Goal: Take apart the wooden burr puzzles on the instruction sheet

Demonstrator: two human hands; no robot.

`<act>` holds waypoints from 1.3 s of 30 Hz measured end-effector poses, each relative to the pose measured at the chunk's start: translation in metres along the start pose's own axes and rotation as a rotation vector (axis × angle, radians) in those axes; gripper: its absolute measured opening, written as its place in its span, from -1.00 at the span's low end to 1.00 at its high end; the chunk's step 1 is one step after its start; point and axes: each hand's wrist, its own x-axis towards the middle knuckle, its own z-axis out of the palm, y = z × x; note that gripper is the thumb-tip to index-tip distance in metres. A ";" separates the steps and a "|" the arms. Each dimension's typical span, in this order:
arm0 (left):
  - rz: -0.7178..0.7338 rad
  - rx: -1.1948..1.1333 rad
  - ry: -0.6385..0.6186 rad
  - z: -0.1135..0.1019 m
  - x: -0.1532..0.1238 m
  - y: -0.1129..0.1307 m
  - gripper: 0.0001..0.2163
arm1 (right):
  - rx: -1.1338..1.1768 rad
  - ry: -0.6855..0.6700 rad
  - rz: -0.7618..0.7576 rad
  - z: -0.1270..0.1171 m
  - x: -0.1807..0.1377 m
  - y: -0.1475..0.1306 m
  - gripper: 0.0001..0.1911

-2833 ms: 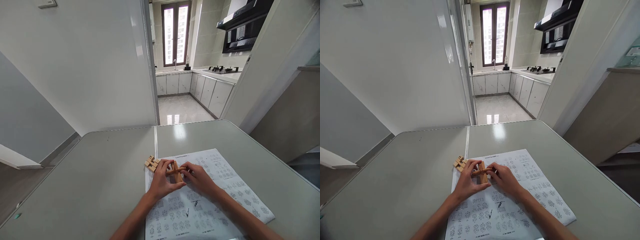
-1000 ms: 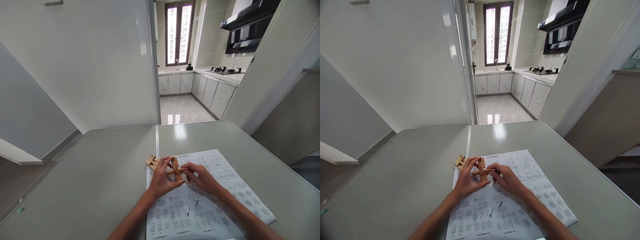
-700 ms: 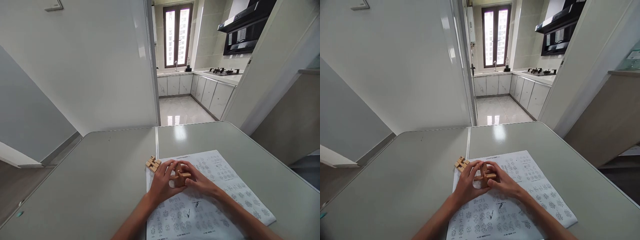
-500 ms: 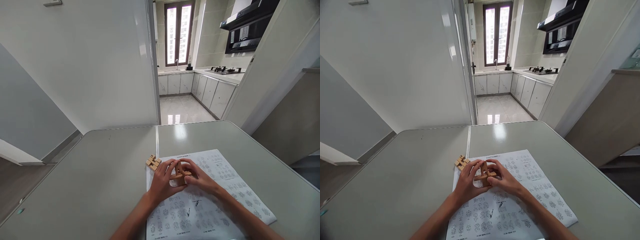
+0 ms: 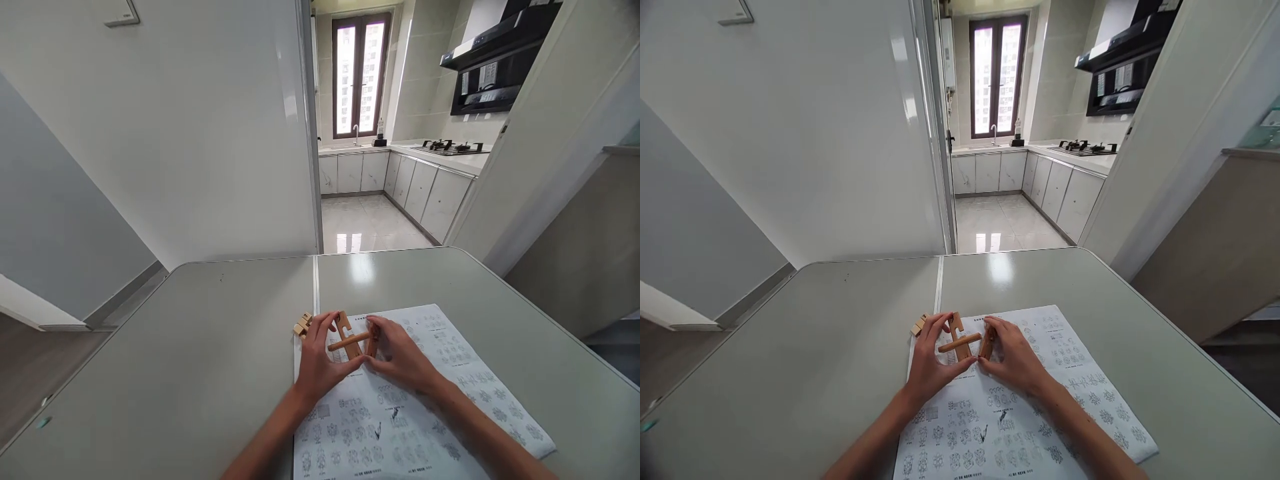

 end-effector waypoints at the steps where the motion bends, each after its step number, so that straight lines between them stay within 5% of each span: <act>1: -0.003 -0.004 -0.008 0.000 0.000 -0.001 -0.21 | -0.031 -0.012 -0.029 0.000 0.000 0.000 -0.33; 8: -0.033 -0.034 -0.058 0.004 -0.002 -0.004 -0.22 | 0.162 -0.110 -0.090 -0.019 0.002 -0.017 -0.54; 14: -0.030 -0.072 -0.101 0.006 -0.004 -0.001 -0.18 | 0.287 -0.052 -0.072 -0.018 -0.001 -0.026 -0.78; 27: -0.046 -0.191 -0.184 -0.001 0.000 -0.001 -0.40 | 0.545 -0.201 -0.016 -0.021 -0.002 -0.041 -0.73; 33: 0.119 -0.171 -0.358 0.003 -0.006 0.001 -0.19 | 0.839 -0.163 0.133 -0.025 0.002 -0.037 -0.65; 39: 0.342 0.072 -0.309 0.004 -0.007 -0.004 -0.62 | 1.069 -0.237 0.148 -0.027 -0.001 -0.032 -0.66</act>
